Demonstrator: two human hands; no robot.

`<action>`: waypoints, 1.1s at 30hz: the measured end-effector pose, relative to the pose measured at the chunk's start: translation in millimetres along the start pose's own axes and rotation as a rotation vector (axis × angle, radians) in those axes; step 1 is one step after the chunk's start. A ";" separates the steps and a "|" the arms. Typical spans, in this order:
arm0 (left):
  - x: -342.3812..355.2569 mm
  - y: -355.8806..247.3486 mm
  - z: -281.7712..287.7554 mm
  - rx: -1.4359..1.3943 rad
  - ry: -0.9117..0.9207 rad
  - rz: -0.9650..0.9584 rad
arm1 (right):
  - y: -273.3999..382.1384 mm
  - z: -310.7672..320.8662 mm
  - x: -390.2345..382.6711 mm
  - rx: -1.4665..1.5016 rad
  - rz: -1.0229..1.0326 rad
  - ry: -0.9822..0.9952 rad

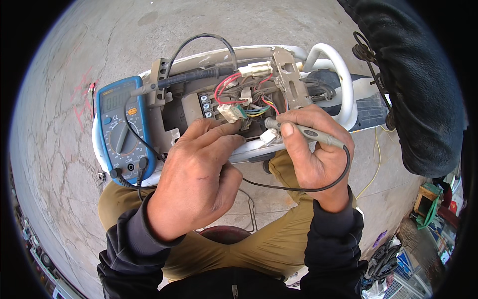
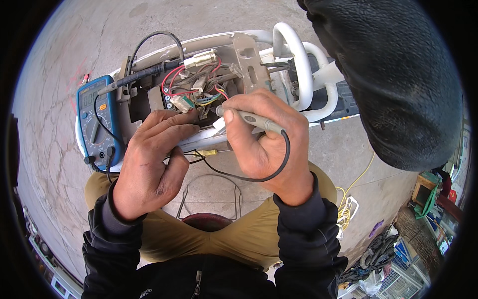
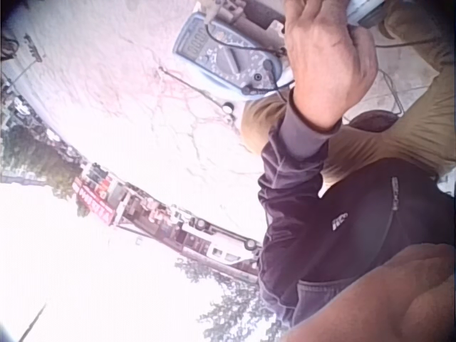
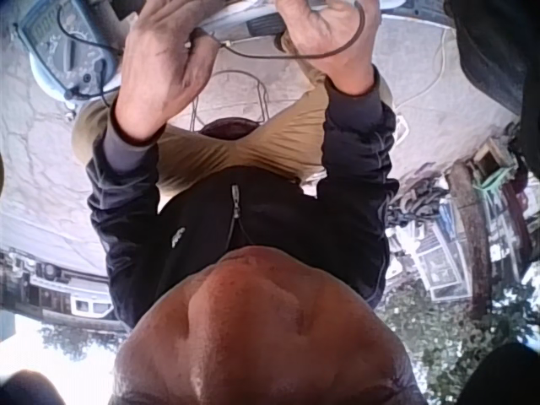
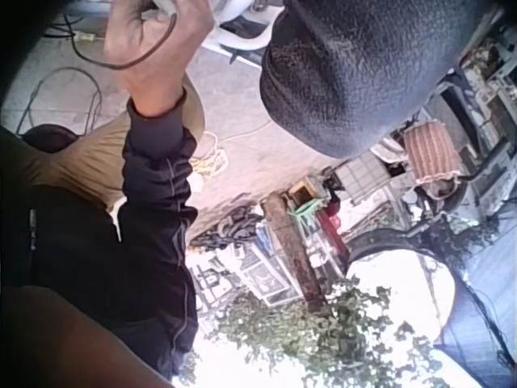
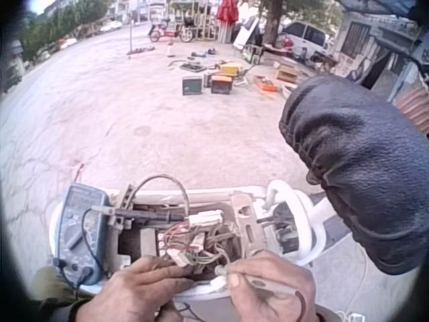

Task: The person uses a digital multimeter to test continuity and voltage across multiple wires and connectors in a scooter's exposed wiring harness. They probe individual wires and connector pins, observe the multimeter readings, and reposition probes to different points throughout the clip.

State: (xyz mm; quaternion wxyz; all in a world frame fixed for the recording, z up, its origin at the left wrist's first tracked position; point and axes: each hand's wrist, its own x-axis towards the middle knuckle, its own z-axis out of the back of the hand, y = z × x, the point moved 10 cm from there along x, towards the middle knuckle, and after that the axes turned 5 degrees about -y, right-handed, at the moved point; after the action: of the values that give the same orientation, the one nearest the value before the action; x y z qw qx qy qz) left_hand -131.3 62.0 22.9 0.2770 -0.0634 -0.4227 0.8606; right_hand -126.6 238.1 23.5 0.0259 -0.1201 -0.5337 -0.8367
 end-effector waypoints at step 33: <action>0.7 0.7 1.2 -0.013 0.000 0.001 | -3.0 -1.8 4.2 -0.035 -0.054 -0.003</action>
State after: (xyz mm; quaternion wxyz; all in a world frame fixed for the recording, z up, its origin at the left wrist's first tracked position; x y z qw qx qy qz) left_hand -132.6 61.2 23.2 0.2764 -0.0656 -0.4283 0.8579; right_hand -131.5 238.1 21.1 0.0006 -0.1072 -0.5221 -0.8461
